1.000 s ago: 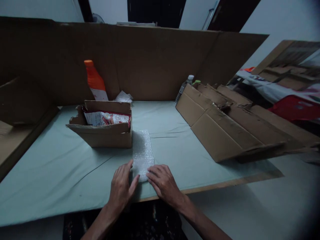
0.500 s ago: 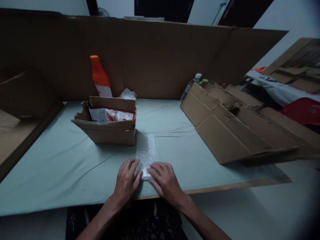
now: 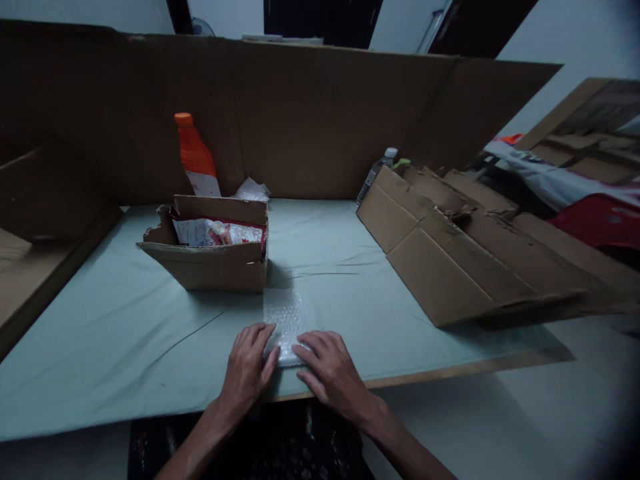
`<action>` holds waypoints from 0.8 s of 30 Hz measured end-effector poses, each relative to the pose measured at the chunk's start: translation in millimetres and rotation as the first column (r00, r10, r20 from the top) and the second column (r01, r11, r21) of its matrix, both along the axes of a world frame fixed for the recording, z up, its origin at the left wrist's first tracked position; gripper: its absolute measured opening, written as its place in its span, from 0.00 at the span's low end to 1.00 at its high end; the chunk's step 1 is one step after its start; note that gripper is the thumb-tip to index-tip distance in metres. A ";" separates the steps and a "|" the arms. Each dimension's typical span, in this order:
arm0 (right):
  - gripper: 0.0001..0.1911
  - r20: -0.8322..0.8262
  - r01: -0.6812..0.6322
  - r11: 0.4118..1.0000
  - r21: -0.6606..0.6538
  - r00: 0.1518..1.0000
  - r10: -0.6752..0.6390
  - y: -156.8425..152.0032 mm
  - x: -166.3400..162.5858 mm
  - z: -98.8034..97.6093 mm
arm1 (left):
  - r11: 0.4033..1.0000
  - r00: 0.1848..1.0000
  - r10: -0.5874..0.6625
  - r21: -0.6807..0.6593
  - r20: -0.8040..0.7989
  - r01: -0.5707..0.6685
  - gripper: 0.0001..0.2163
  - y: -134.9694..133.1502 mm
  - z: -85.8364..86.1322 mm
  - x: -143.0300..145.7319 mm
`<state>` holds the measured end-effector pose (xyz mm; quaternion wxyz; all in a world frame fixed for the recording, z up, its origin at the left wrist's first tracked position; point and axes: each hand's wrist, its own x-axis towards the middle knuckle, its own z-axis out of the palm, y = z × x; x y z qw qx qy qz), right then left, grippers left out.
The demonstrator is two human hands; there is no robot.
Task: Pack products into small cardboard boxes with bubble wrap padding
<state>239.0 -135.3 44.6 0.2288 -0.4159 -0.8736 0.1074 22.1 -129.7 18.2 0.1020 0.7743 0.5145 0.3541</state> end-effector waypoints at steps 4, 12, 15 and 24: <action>0.12 -0.108 0.002 0.996 -0.085 0.994 -0.011 7.9 -5.1 -2.4 | 0.987 0.987 -0.159 -0.008 0.015 0.160 0.20 -15.0 5.8 -5.9; 0.20 -0.047 0.035 0.999 0.000 0.998 -0.035 -4.6 -3.4 6.0 | 0.989 0.997 0.023 -0.147 0.075 -0.012 0.15 -14.4 4.4 -9.1; 0.17 0.037 -0.009 1.000 0.027 0.999 0.008 5.5 -11.7 3.1 | 0.972 0.979 0.148 -0.205 0.142 -0.117 0.16 -4.6 2.0 -9.8; 0.11 -0.356 -0.037 0.939 -0.342 0.930 -0.093 20.5 -27.2 4.5 | 0.848 0.642 0.303 -0.506 0.705 0.155 0.33 -18.0 2.0 -12.4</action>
